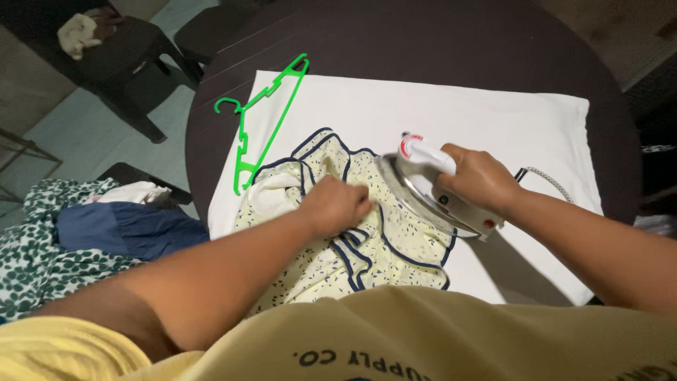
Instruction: The person irons a pair of black shorts on a table, then hangs them on a hanger. They then iron a patterned dress and a white t-shirt, smoothing each garment before ironing and placing them aside after completion.
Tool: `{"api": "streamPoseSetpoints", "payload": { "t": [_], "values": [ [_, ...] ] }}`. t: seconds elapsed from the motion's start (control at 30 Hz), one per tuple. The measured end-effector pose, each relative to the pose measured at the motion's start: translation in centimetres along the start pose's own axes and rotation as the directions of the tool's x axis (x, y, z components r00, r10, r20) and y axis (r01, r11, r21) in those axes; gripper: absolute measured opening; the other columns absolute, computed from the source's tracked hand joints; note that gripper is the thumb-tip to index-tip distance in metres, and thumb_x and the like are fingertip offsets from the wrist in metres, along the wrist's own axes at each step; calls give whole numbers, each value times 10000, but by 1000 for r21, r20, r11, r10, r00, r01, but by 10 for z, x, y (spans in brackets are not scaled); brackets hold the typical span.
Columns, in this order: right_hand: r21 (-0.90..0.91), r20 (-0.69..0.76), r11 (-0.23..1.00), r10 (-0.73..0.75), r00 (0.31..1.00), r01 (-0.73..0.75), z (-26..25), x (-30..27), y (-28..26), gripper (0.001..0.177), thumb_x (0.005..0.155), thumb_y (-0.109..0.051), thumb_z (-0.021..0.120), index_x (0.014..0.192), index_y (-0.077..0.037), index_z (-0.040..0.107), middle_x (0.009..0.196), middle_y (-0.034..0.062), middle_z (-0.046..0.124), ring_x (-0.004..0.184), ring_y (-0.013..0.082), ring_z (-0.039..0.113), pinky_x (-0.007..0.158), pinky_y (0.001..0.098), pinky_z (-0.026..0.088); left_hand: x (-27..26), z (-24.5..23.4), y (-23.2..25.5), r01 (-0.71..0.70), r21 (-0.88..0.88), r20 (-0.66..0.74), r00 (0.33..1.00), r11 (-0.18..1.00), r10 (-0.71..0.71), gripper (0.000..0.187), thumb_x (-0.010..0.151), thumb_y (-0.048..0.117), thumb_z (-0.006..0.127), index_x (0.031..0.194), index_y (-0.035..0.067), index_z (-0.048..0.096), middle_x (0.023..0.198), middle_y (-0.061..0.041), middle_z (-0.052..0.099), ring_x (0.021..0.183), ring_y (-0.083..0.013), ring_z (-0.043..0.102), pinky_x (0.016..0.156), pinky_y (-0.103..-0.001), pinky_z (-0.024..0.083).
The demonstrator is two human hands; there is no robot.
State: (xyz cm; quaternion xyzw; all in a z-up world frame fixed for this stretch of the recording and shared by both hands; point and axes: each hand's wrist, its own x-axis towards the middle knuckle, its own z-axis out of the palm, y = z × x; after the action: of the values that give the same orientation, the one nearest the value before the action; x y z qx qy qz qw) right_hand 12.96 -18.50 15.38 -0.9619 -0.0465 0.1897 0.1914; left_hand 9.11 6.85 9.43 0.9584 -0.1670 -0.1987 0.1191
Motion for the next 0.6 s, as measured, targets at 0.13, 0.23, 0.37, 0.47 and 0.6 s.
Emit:
{"api": "streamPoseSetpoints", "payload": {
  "t": [0.13,0.23,0.37,0.47,0.6],
  "values": [
    [-82,156,997,14,988,-2,-7,-19,1,402,837,-244,633,1238,-237,652,914,153,775,730,297,783,675,442,631,46,2,-27,-26,-81,-245,970,996,6,289,1058,340,498,1203,131,635,1202,-174,688,1069,-341,641,999,-499,465],
    [-82,201,994,89,976,-74,-10,-25,1,362,871,-253,624,1232,-235,647,920,156,773,728,299,788,628,456,645,80,1,-55,-176,361,-590,717,916,371,458,704,325,566,1131,213,687,1187,-156,676,1173,-405,592,1029,-617,323],
    [-98,148,995,1,989,13,-6,-14,-1,377,866,-260,623,1240,-214,642,918,157,781,735,283,788,665,405,643,79,0,-75,36,408,-178,983,912,41,278,930,180,588,1181,131,697,1184,-114,659,1270,-328,511,1200,-639,150],
    [-99,98,993,-49,994,59,-1,-2,0,384,857,-254,630,1239,-220,651,924,146,785,764,279,787,713,412,622,57,-4,-81,82,389,-217,976,917,5,230,949,173,577,1114,126,730,1150,-116,670,1255,-326,530,1220,-602,167],
    [-159,119,985,-47,992,66,0,14,-4,370,871,-258,625,1239,-246,657,947,125,781,802,274,790,751,421,618,25,-7,-83,113,263,-201,978,958,-60,236,946,142,559,1127,116,707,1118,-101,676,1202,-311,581,1168,-549,274]
  ]
}}
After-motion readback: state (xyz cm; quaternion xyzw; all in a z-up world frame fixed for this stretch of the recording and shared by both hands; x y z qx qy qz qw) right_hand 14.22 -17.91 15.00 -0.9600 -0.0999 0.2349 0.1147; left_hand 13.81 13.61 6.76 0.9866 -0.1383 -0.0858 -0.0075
